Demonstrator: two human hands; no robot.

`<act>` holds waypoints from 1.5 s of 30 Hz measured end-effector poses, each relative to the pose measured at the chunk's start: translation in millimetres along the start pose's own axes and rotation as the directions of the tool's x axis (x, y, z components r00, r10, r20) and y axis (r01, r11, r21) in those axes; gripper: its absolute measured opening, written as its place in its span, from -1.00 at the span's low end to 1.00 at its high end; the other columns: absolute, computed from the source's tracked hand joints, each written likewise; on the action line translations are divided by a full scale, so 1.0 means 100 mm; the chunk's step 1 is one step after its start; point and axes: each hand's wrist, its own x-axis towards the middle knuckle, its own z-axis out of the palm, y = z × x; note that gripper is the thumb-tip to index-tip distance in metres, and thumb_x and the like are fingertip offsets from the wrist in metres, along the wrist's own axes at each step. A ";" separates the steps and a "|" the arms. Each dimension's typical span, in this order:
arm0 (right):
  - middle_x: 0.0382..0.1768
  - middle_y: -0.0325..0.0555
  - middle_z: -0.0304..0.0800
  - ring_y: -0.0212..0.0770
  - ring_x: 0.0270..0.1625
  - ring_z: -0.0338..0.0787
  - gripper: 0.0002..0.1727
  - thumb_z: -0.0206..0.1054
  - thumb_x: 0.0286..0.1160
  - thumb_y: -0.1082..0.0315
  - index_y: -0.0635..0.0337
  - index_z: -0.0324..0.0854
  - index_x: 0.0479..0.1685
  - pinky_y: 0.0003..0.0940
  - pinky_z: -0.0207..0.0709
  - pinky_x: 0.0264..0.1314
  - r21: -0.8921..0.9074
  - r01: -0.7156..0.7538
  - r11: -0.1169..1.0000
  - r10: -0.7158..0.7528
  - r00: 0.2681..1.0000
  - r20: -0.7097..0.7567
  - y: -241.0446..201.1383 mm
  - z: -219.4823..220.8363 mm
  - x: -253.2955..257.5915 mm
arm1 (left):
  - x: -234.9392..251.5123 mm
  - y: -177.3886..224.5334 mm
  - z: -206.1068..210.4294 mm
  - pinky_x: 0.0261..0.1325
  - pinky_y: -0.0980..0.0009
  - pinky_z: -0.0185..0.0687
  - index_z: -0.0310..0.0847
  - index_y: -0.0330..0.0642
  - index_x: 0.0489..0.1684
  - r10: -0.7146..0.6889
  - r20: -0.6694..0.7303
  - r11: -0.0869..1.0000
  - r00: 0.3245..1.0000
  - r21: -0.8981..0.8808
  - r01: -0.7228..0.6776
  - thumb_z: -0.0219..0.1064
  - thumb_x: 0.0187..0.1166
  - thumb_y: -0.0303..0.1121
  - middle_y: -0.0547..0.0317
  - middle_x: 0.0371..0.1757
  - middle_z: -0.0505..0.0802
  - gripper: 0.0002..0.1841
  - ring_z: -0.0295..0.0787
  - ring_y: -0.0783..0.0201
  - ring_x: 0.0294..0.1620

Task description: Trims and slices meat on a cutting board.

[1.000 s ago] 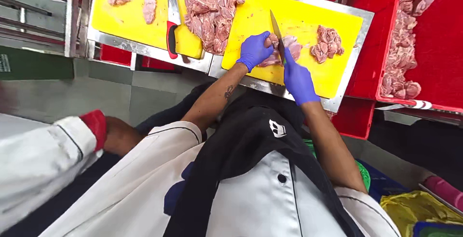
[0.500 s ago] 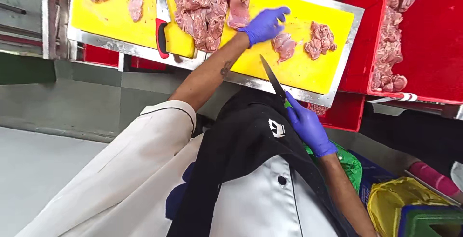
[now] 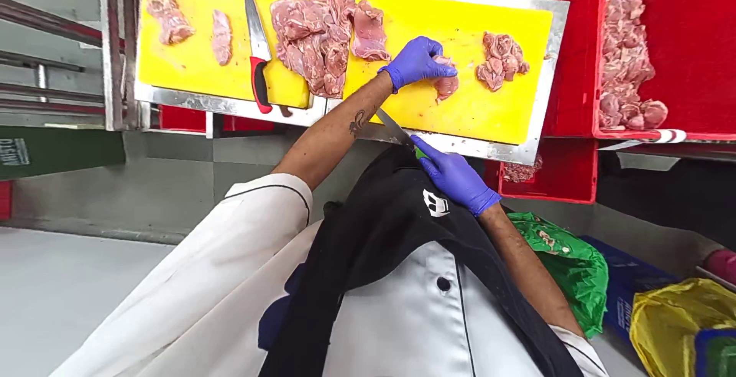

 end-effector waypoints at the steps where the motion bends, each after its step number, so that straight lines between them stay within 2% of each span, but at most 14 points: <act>1: -0.13 0.04 0.88 0.06 -0.13 0.85 -0.42 -0.10 0.86 0.08 -0.24 0.22 0.85 0.12 0.66 0.03 0.011 0.016 1.000 -0.016 1.000 0.006 0.01 0.00 0.03 | 0.01 0.03 0.01 -0.17 0.26 0.67 0.66 -0.33 -0.44 0.064 -0.023 0.983 0.998 -0.170 -0.067 0.60 0.41 -0.09 0.11 -0.47 0.74 -0.58 0.69 0.29 -0.39; 5: -0.17 -0.02 0.86 -0.01 -0.16 0.83 -0.43 -0.12 0.88 0.04 -0.30 0.22 0.85 0.09 0.66 0.04 0.049 0.002 0.999 -0.003 1.000 0.011 0.18 -0.06 0.10 | -0.01 0.43 -0.16 -0.16 0.29 0.79 0.60 -0.31 -0.29 0.175 -0.033 0.820 0.984 -0.549 -0.164 0.54 0.45 -0.35 0.12 -0.40 0.80 -0.76 0.79 0.29 -0.35; 9: -0.09 0.03 0.87 -0.06 -0.13 0.86 -0.45 -0.06 0.87 0.07 -0.27 0.28 0.81 0.08 0.72 0.05 0.161 -0.169 0.972 0.201 0.958 -0.206 0.67 -0.37 -0.03 | -0.14 0.89 -0.54 -0.09 0.29 0.80 0.60 -0.27 -0.19 0.291 -0.035 0.772 0.956 -0.582 -0.256 0.49 0.47 -0.32 0.14 -0.29 0.80 -0.78 0.80 0.29 -0.23; 14: -0.22 -0.01 0.80 -0.09 -0.45 0.71 -0.42 -0.08 0.88 0.02 -0.34 0.16 0.87 0.02 0.64 -0.35 0.282 -0.350 0.893 0.441 0.805 -0.397 1.02 -0.80 -0.19 | -0.30 1.06 -0.66 -0.10 0.31 0.79 0.60 -0.23 -0.15 0.356 0.080 0.743 0.931 -0.628 -0.231 0.46 0.48 -0.31 0.17 -0.27 0.80 -0.79 0.79 0.32 -0.22; 17: -0.20 -0.01 0.82 -0.10 -0.44 0.74 -0.42 -0.06 0.86 0.05 -0.35 0.17 0.86 0.03 0.67 -0.34 0.282 -0.319 0.905 0.416 0.800 -0.431 0.81 -0.73 -0.22 | -0.18 0.60 -0.47 -0.02 0.26 0.81 0.65 -0.34 -0.07 0.219 0.163 0.907 0.962 -0.398 -0.139 0.50 0.47 -0.39 0.05 -0.18 0.84 -0.76 0.81 0.26 -0.16; 19: -0.21 0.00 0.82 -0.09 -0.38 0.78 -0.39 -0.04 0.83 0.10 -0.36 0.13 0.88 0.05 0.70 -0.26 0.270 -0.272 0.924 0.372 0.808 -0.457 0.70 -0.57 -0.19 | 0.04 0.09 -0.29 0.18 0.12 0.76 0.76 -0.31 0.03 0.056 0.038 0.997 0.998 0.057 -0.058 0.55 0.45 -0.31 -0.05 -0.03 0.88 -0.69 0.83 0.14 -0.03; 20: -0.22 0.02 0.82 -0.05 -0.36 0.78 -0.37 -0.04 0.82 0.13 -0.36 0.09 0.89 0.08 0.69 -0.22 0.247 -0.261 0.933 0.350 0.819 -0.455 0.64 -0.48 -0.15 | 0.13 -0.14 -0.23 0.25 0.08 0.72 0.79 -0.28 0.06 0.025 -0.051 0.981 0.998 0.194 -0.015 0.55 0.45 -0.24 -0.07 0.04 0.87 -0.66 0.82 0.10 0.03; 21: -0.23 0.06 0.83 0.02 -0.32 0.80 -0.35 -0.03 0.81 0.16 -0.32 0.08 0.90 0.15 0.68 -0.18 0.211 -0.258 0.943 0.328 0.833 -0.445 0.60 -0.40 -0.11 | 0.17 -0.30 -0.21 0.16 0.11 0.71 0.78 -0.27 0.07 0.035 -0.144 0.971 0.989 0.240 0.000 0.59 0.42 -0.20 -0.08 0.06 0.85 -0.61 0.79 0.10 -0.04; 24: -0.20 0.20 0.82 0.24 -0.17 0.83 -0.33 0.01 0.76 0.26 -0.21 0.11 0.90 0.28 0.63 -0.08 0.063 -0.281 0.958 0.277 0.839 -0.468 0.53 -0.30 -0.01 | 0.26 -0.40 -0.28 0.14 0.21 0.73 0.75 -0.27 0.13 0.110 -0.334 0.951 0.936 0.309 -0.001 0.58 0.38 -0.32 -0.10 0.18 0.81 -0.62 0.78 0.10 0.01; 26: -0.24 0.16 0.76 0.22 -0.22 0.81 -0.32 -0.01 0.75 0.27 -0.24 0.07 0.90 0.23 0.63 -0.19 -0.032 -0.314 0.949 0.265 0.847 -0.462 0.46 -0.31 -0.01 | 0.18 -0.35 -0.25 0.21 0.22 0.72 0.76 -0.25 0.10 0.174 -0.377 0.928 0.910 0.373 -0.022 0.50 0.47 -0.32 -0.07 0.18 0.82 -0.70 0.79 0.11 0.09; 31: -0.15 0.24 0.74 0.29 -0.32 0.79 -0.31 -0.03 0.73 0.28 -0.34 0.07 0.89 0.23 0.59 -0.42 -0.145 -0.342 0.928 0.264 0.882 -0.392 0.26 -0.35 -0.06 | -0.32 -0.11 0.42 0.52 0.06 0.61 0.82 -0.21 -0.07 0.372 -0.235 0.856 0.898 0.462 -0.234 0.37 0.58 -0.33 -0.05 0.17 0.86 -0.82 0.73 0.00 0.38; 38: -0.29 0.16 0.69 0.22 -0.45 0.74 -0.32 0.06 0.74 0.35 -0.38 0.17 0.84 0.15 0.56 -0.53 -0.188 -0.247 0.951 0.175 0.926 -0.334 0.36 -0.59 0.22 | -0.32 -0.37 0.71 0.52 0.12 0.59 0.85 -0.21 -0.11 0.419 -0.342 0.835 0.841 0.509 -0.209 0.34 0.56 -0.34 -0.02 0.09 0.88 -0.81 0.76 0.01 0.32; 42: -0.24 0.19 0.74 0.30 -0.28 0.79 -0.31 0.05 0.76 0.41 -0.40 0.15 0.84 0.25 0.59 -0.38 -0.167 -0.160 0.973 0.097 0.938 -0.334 0.29 -0.85 0.98 | -0.28 -0.38 0.63 0.52 0.12 0.58 0.85 -0.27 -0.07 0.417 -0.340 0.830 0.843 0.520 -0.201 0.36 0.45 -0.41 -0.08 0.09 0.88 -0.78 0.76 0.00 0.29; 45: -0.19 0.24 0.77 0.38 -0.21 0.80 -0.28 0.02 0.74 0.42 -0.41 0.12 0.86 0.33 0.57 -0.34 -0.152 -0.152 0.977 0.102 0.950 -0.296 0.29 -0.84 1.03 | -0.30 -0.43 0.64 0.47 0.18 0.61 0.88 -0.24 -0.09 0.424 -0.339 0.826 0.840 0.525 -0.205 0.35 0.43 -0.40 -0.08 0.07 0.90 -0.77 0.79 0.00 0.26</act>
